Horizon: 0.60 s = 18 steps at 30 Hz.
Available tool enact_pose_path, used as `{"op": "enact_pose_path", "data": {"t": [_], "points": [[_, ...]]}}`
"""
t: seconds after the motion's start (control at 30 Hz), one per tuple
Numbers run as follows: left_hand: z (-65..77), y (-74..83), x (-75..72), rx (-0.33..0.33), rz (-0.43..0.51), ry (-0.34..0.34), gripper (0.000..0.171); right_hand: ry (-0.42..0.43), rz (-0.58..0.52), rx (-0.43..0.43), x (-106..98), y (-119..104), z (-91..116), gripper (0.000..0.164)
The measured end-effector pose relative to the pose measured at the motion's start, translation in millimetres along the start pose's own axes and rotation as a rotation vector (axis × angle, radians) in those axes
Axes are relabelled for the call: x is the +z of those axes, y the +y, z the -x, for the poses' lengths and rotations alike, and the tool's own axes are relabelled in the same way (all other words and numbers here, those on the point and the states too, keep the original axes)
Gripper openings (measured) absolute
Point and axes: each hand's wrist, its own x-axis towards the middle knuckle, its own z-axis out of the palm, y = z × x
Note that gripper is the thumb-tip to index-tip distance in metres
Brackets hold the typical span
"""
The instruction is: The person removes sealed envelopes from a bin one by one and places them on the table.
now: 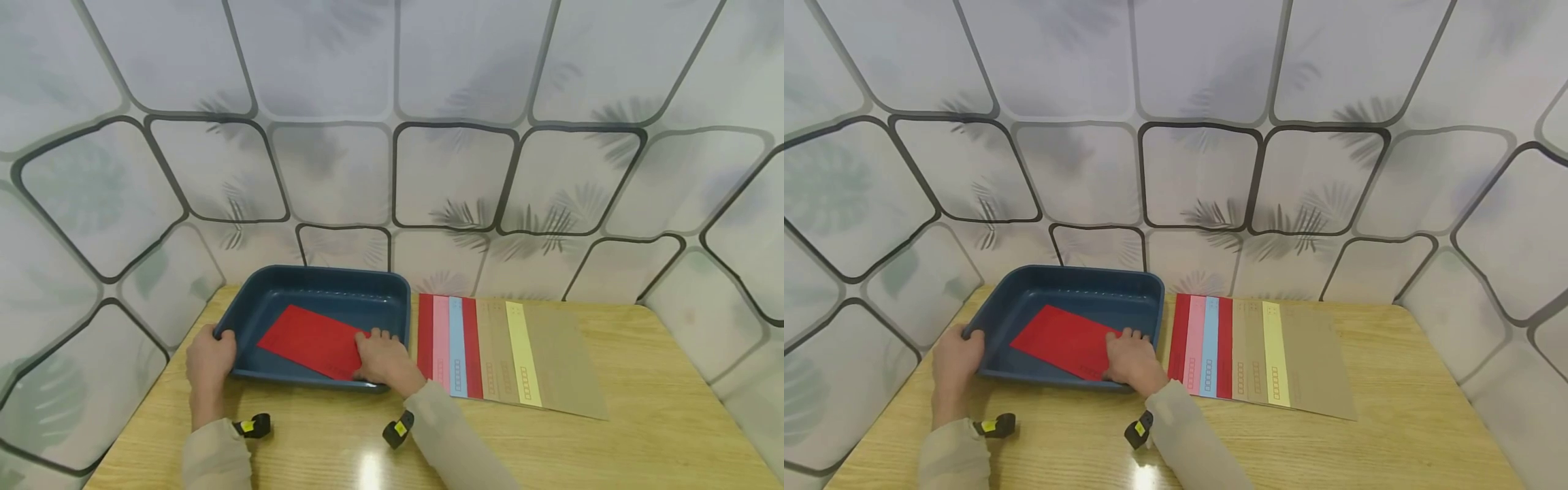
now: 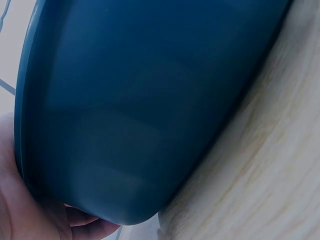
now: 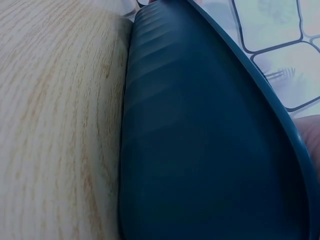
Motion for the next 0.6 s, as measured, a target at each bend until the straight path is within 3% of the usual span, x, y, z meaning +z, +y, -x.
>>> {"op": "enact_pose_path", "data": {"t": [0.3,0.6], "points": [[-0.7,0.6,-0.4,0.008,-0.012,0.008,0.042,0.022,-0.011,0.004,-2.0,0.0,0.4,0.072],[0.2,0.1,-0.2,-0.001,-0.009,0.002,0.043,0.096,-0.039,-0.012,-1.8,1.0,1.2,0.07]]}}
